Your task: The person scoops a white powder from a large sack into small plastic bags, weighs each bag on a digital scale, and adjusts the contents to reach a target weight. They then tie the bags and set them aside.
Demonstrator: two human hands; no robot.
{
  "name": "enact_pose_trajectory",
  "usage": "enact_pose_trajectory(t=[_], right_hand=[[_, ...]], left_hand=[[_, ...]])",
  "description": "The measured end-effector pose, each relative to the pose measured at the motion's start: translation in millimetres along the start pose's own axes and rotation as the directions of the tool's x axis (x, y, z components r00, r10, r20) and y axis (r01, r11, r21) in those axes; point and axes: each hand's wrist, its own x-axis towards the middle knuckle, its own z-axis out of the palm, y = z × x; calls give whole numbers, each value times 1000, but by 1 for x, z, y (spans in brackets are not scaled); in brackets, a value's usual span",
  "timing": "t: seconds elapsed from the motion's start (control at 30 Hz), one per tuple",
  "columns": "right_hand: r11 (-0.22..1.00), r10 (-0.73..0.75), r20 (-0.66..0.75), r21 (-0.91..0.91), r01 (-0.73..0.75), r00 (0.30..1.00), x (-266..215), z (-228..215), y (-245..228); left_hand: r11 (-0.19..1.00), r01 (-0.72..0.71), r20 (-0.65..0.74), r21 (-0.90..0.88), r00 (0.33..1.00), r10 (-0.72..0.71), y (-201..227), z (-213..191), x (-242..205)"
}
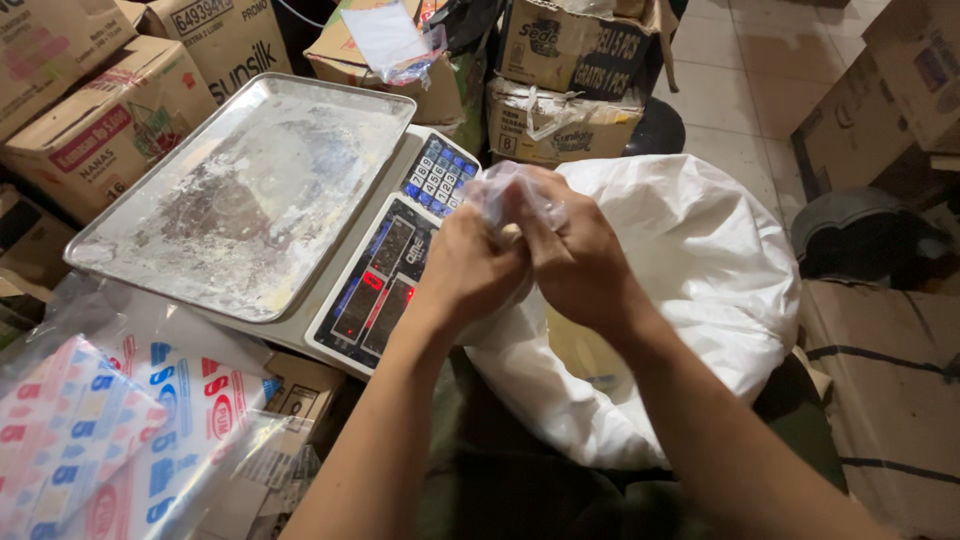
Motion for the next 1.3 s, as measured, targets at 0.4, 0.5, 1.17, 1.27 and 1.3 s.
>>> enact_pose_trajectory(t=[0.4, 0.5, 1.17, 1.27, 1.3], right_hand=[[844, 237, -241, 530, -77, 941, -9, 35, 11], [811, 376, -217, 548, -207, 901, -7, 34, 14], [773, 485, -45, 489, -404, 873, -54, 42, -52], [778, 450, -40, 508, -370, 892, -55, 42, -56], [785, 435, -51, 511, -350, 899, -53, 41, -56]], left_hand=[[997, 1, 18, 74, 1000, -2, -20, 11, 12], [984, -6, 24, 180, 1000, 2, -32, 27, 18], [931, -330, -238, 154, 902, 359, -69, 47, -24], [943, -305, -249, 132, 911, 330, -64, 43, -25], [948, -297, -252, 117, 914, 318, -61, 40, -24]])
